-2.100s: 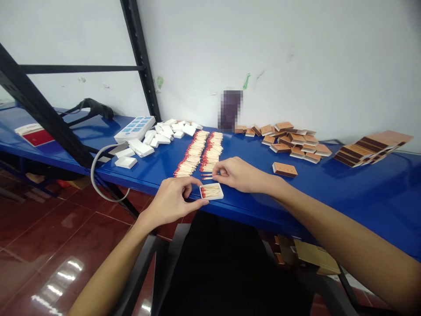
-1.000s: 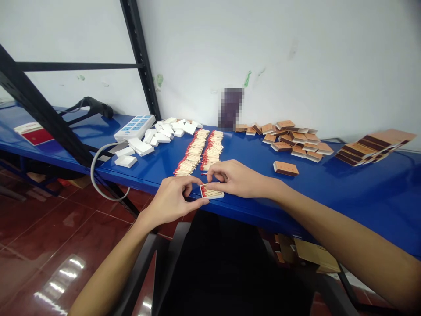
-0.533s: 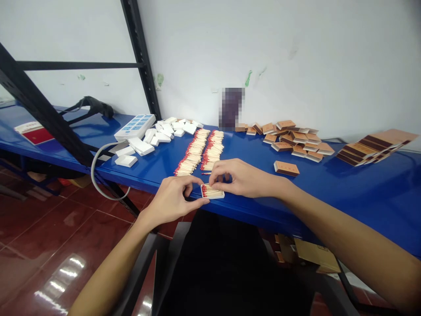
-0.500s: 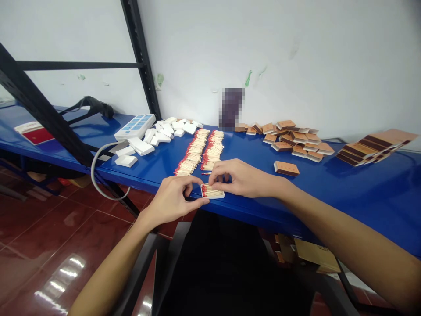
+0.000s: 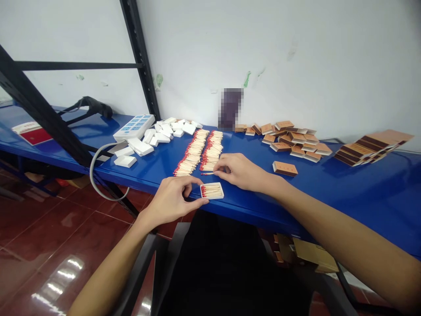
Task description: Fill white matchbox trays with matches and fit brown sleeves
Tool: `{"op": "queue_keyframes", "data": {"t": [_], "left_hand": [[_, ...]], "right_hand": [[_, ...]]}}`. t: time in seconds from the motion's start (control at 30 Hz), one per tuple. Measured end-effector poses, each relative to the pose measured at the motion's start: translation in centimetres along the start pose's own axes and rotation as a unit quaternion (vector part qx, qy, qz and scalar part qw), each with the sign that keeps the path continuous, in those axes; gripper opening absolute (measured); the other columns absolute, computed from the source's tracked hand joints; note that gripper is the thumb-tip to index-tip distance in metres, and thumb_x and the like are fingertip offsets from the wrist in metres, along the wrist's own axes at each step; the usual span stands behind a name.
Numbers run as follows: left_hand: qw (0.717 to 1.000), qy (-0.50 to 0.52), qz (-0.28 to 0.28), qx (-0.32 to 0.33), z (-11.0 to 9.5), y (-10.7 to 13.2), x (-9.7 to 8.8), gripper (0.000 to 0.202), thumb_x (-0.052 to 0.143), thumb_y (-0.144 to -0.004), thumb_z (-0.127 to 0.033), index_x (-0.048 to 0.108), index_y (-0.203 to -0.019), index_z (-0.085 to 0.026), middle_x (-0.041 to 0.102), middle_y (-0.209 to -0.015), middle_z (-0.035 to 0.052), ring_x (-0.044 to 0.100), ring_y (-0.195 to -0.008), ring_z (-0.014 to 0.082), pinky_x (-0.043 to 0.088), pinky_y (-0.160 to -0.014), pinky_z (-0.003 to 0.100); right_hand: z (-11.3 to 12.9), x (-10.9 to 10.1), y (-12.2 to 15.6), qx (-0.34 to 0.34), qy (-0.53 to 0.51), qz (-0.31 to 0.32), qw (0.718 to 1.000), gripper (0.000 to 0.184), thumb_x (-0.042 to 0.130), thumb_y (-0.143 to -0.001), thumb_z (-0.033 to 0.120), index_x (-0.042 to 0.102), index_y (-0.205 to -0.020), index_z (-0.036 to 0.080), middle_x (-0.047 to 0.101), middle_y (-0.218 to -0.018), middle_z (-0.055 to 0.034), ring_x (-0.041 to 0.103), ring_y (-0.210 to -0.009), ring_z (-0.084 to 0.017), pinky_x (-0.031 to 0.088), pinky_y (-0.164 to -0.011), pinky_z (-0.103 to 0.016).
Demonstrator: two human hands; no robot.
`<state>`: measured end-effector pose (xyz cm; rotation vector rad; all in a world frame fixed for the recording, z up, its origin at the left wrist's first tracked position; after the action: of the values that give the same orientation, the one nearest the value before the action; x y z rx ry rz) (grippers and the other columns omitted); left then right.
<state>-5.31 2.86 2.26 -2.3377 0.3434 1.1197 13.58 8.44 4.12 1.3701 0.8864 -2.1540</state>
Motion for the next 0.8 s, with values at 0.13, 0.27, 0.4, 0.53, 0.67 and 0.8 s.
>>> {"op": "queue_keyframes", "data": {"t": [0.13, 0.27, 0.4, 0.53, 0.67, 0.8], "left_hand": [[1.0, 0.0, 0.002, 0.001, 0.0, 0.0, 0.0, 0.029, 0.076, -0.078, -0.042, 0.07, -0.096, -0.02, 0.047, -0.061, -0.0074, 0.043, -0.055, 0.0089, 0.032, -0.056, 0.023], [1.0, 0.0, 0.0, 0.002, 0.0, 0.0, 0.0, 0.029, 0.076, -0.078, -0.042, 0.07, -0.096, -0.02, 0.046, -0.06, -0.0075, 0.042, -0.054, 0.0089, 0.032, -0.056, 0.023], [1.0, 0.0, -0.001, 0.0, 0.0, 0.0, 0.0, 0.029, 0.075, -0.078, -0.043, 0.07, -0.096, -0.021, 0.046, -0.06, -0.0078, 0.042, -0.053, 0.0086, 0.031, -0.056, 0.023], [1.0, 0.0, 0.002, -0.015, 0.1, 0.0, 0.1, 0.031, 0.075, -0.078, -0.044, 0.07, -0.097, -0.02, 0.046, -0.06, -0.0079, 0.042, -0.054, 0.0085, 0.031, -0.055, 0.023], [1.0, 0.003, 0.001, -0.022, 0.2, 0.1, 0.1, 0.033, 0.076, -0.078, -0.045, 0.07, -0.099, -0.019, 0.046, -0.06, -0.008, 0.042, -0.054, 0.0085, 0.031, -0.056, 0.022], [1.0, 0.003, -0.005, -0.016, 0.2, 0.1, 0.1, 0.032, 0.076, -0.078, -0.044, 0.07, -0.097, -0.019, 0.046, -0.061, -0.0076, 0.043, -0.055, 0.0087, 0.031, -0.056, 0.022]], "right_hand": [[-0.2, 0.5, 0.1, 0.01, -0.018, 0.028, 0.999, 0.013, 0.054, -0.09, 0.024, 0.063, -0.083, 0.017, 0.062, -0.078, -0.0034, 0.052, -0.069, -0.014, 0.036, -0.064, -0.026], [-0.2, 0.5, 0.3, 0.011, -0.022, 0.054, 0.998, 0.014, 0.051, -0.092, 0.027, 0.057, -0.084, 0.017, 0.061, -0.082, -0.0034, 0.05, -0.072, -0.015, 0.036, -0.066, -0.027], [0.4, -0.8, 0.7, 0.016, -0.037, 0.062, 0.997, 0.021, 0.048, -0.095, 0.033, 0.056, -0.083, 0.018, 0.06, -0.082, -0.0041, 0.049, -0.072, -0.015, 0.036, -0.066, -0.028], [2.0, -1.9, 1.2, 0.014, -0.088, 0.093, 0.992, 0.021, 0.052, -0.093, 0.035, 0.061, -0.085, 0.018, 0.06, -0.076, -0.0018, 0.048, -0.065, -0.013, 0.033, -0.06, -0.027], [2.9, -1.2, 1.3, 0.02, -0.083, 0.13, 0.988, 0.016, 0.056, -0.088, 0.03, 0.064, -0.08, 0.018, 0.058, -0.07, 0.0, 0.048, -0.061, -0.012, 0.032, -0.056, -0.026], [3.0, -0.8, 1.1, 0.02, -0.085, 0.116, 0.989, 0.016, 0.058, -0.085, 0.027, 0.062, -0.072, 0.018, 0.057, -0.066, 0.0014, 0.046, -0.058, -0.011, 0.032, -0.055, -0.025]]}}
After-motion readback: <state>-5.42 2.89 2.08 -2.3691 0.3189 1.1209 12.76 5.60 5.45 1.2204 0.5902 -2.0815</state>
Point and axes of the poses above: each hand's wrist, its own y-axis away from the middle knuckle, its own x-axis out of the palm, z = x × y, the point moved 4 cm from there along -y, towards the middle knuckle
